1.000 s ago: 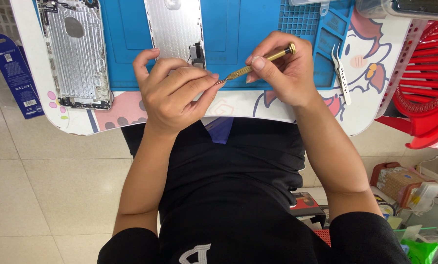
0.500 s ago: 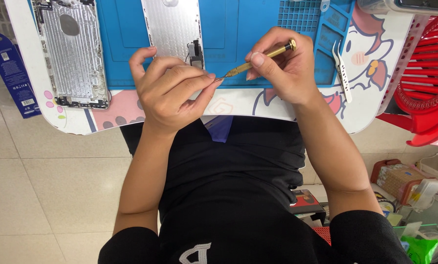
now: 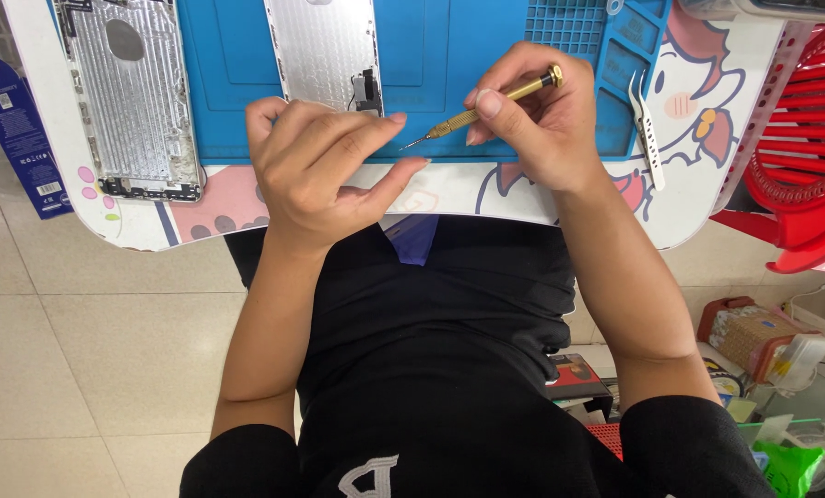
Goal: Replacing or repairing components of a mobile phone on a repair bench.
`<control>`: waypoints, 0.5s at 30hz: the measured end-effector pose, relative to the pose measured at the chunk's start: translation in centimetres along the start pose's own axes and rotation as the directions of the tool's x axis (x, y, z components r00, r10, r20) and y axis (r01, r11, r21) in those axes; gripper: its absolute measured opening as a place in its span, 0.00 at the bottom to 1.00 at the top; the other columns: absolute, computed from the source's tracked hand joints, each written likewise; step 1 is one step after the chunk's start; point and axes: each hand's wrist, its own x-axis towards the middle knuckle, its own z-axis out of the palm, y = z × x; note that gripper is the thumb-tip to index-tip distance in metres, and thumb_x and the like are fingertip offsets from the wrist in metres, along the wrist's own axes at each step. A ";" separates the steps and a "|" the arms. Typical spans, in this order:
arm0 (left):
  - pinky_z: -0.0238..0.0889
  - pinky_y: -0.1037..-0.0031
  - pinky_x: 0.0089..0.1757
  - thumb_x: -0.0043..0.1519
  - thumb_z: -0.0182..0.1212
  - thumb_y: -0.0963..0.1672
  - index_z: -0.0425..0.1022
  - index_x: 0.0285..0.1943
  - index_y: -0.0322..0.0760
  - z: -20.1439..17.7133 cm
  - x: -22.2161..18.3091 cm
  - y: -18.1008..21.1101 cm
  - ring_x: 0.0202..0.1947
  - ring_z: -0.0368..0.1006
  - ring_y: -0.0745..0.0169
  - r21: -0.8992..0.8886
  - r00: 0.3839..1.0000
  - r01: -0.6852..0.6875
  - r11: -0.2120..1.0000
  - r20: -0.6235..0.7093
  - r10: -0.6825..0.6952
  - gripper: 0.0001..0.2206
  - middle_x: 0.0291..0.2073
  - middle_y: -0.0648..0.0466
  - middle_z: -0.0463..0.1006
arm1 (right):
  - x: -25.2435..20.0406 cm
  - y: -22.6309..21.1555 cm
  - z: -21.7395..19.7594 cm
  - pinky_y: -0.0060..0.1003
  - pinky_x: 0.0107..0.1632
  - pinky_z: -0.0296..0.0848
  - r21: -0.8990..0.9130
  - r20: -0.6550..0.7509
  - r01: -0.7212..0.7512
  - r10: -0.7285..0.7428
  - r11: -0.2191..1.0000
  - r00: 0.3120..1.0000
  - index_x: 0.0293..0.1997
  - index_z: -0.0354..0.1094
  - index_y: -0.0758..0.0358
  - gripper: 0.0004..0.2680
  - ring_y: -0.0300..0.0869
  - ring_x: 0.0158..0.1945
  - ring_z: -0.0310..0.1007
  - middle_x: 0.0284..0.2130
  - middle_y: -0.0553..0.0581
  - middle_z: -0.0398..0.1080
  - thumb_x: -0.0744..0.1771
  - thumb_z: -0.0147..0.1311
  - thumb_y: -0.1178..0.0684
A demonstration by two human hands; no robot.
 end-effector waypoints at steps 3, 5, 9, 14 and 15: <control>0.55 0.66 0.48 0.59 0.80 0.52 0.84 0.49 0.42 -0.4 0.7 0.2 0.39 0.72 0.62 -0.031 1.000 -0.016 0.999 0.001 0.016 0.17 0.38 0.61 0.81 | 0.1 -0.2 -0.2 0.29 0.38 0.80 -0.015 -0.008 0.003 -0.003 1.000 1.000 0.44 0.69 0.70 0.05 0.36 0.33 0.78 0.35 0.58 0.75 0.72 0.60 0.58; 0.55 0.65 0.47 0.59 0.77 0.51 0.83 0.50 0.40 -0.6 0.8 0.3 0.38 0.72 0.60 -0.056 1.000 -0.022 0.998 -0.018 0.021 0.18 0.37 0.58 0.81 | 0.1 -0.2 -0.2 0.28 0.39 0.80 -0.030 0.004 0.012 -0.012 0.999 1.000 0.45 0.69 0.70 0.05 0.36 0.34 0.79 0.36 0.58 0.75 0.72 0.60 0.58; 0.59 0.68 0.49 0.63 0.63 0.42 0.82 0.54 0.38 -1.3 -0.4 -0.3 0.43 0.74 0.56 -0.161 0.989 0.130 0.978 -0.048 -0.139 0.12 0.43 0.54 0.81 | 0.2 -0.2 0.0 0.27 0.44 0.78 -0.086 0.041 0.062 -0.059 0.994 0.997 0.50 0.68 0.71 0.07 0.37 0.40 0.78 0.39 0.58 0.74 0.72 0.62 0.59; 0.60 0.63 0.54 0.66 0.57 0.37 0.81 0.57 0.34 -3.3 -1.4 -0.3 0.53 0.74 0.52 -0.007 0.973 0.230 0.973 -0.009 -0.230 0.13 0.52 0.52 0.80 | 0.4 0.7 -0.4 0.28 0.44 0.77 -0.057 0.000 0.057 -0.057 0.997 0.998 0.48 0.68 0.70 0.05 0.36 0.38 0.77 0.38 0.55 0.73 0.74 0.59 0.59; 0.60 0.65 0.56 0.66 0.58 0.37 0.81 0.58 0.36 -3.5 -2.3 -0.4 0.55 0.74 0.55 0.031 0.973 0.229 0.973 0.023 -0.229 0.13 0.55 0.53 0.80 | 0.4 0.8 -0.5 0.27 0.44 0.77 -0.088 -0.029 0.025 -0.027 0.996 0.999 0.50 0.67 0.70 0.05 0.36 0.38 0.77 0.38 0.55 0.73 0.75 0.57 0.58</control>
